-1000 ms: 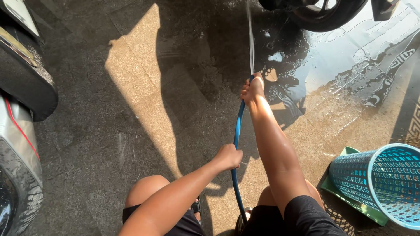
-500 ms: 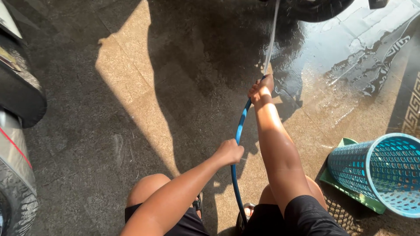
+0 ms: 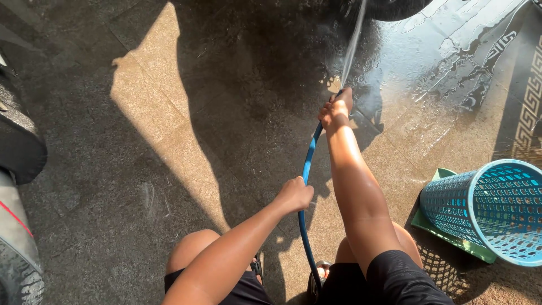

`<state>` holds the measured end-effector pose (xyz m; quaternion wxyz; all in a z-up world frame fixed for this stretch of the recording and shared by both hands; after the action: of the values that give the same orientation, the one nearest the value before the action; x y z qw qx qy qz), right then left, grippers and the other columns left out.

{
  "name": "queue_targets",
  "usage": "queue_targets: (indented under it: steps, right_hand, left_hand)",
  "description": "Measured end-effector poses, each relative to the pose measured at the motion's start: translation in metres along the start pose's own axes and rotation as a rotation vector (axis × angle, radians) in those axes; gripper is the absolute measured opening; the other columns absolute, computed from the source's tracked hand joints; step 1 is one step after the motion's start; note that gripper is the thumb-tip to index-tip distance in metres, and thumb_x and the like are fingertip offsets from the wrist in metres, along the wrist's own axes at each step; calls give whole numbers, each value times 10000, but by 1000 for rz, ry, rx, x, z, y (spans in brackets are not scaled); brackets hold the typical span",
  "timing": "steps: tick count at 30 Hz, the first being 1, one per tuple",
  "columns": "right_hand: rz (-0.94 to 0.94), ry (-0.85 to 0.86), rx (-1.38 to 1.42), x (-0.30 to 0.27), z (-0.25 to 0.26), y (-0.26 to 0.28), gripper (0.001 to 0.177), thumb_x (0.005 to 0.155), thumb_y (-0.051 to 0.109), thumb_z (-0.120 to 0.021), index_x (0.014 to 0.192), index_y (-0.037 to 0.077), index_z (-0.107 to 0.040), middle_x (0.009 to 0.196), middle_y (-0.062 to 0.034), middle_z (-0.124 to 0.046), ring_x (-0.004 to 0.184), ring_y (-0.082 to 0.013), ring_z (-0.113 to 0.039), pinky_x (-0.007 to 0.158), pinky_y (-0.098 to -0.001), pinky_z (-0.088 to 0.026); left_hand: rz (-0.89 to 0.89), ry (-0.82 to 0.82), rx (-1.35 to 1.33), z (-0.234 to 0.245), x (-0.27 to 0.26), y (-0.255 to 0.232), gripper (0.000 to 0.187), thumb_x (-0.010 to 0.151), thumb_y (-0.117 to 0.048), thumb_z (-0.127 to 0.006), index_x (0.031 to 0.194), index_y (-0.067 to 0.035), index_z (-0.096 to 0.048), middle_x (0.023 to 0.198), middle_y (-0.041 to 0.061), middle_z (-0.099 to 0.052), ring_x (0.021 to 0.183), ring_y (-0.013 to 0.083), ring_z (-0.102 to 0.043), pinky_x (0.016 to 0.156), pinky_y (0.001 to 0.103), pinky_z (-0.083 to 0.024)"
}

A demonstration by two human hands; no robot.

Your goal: Washing a car and a motorcycle using a water hose in an outdoor driveway.

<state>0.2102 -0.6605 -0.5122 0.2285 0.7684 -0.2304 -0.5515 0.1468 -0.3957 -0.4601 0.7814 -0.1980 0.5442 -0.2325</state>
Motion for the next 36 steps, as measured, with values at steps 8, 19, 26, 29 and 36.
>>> queue_targets:
  steps: [8, 19, 26, 29, 36]
  right_hand:
    - [-34, -118, 40, 29, 33, -9, 406, 918, 521, -359, 663, 214, -283, 534, 38, -230, 474, -132, -201, 470, -329, -181]
    - [-25, -160, 23, 37, 49, -19, 391, 932, 512, -353, 706, 194, -340, 571, 37, -288, 500, -121, -252, 469, -308, -214]
    - [-19, -245, 15, 24, 46, -20, 416, 924, 522, -384, 710, 166, -357, 593, -1, -350, 503, -128, -283, 473, -305, -238]
    - [-15, -257, 31, 14, 39, -14, 409, 927, 508, -398, 703, 169, -361, 582, -1, -353, 501, -128, -282, 469, -311, -232]
    - [114, -79, -80, -25, 1, 13, 439, 960, 495, -407, 637, 206, -343, 509, 60, -293, 458, -112, -240, 453, -322, -223]
  left_hand:
    - [-17, 0, 55, -13, 18, 7, 486, 912, -198, -473, 1266, 124, -562, 927, 225, -703, 766, 288, -706, 675, 421, -581]
    - [-15, 54, 29, -16, 9, 3, 433, 874, -153, -500, 1133, 176, -611, 739, 216, -712, 598, 299, -703, 545, 430, -575]
    - [-28, 83, 28, -23, 17, 10, 409, 873, -126, -518, 1111, 192, -617, 708, 187, -700, 521, 235, -658, 452, 360, -523]
    - [-22, 82, 40, -18, 10, 5, 420, 891, -123, -505, 1143, 198, -606, 727, 181, -701, 526, 231, -650, 459, 360, -518]
    - [-22, 50, -80, -19, 6, -3, 457, 916, -135, -477, 1265, 158, -500, 823, 174, -732, 689, 234, -718, 614, 358, -586]
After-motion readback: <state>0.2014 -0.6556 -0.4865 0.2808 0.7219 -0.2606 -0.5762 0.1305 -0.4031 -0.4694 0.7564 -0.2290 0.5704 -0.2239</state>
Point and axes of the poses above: each hand's wrist, its own x-axis towards the middle knuckle, its own z-axis out of the back of the hand, y = z × x, the point moved 5 cm from there along x, towards the middle knuckle
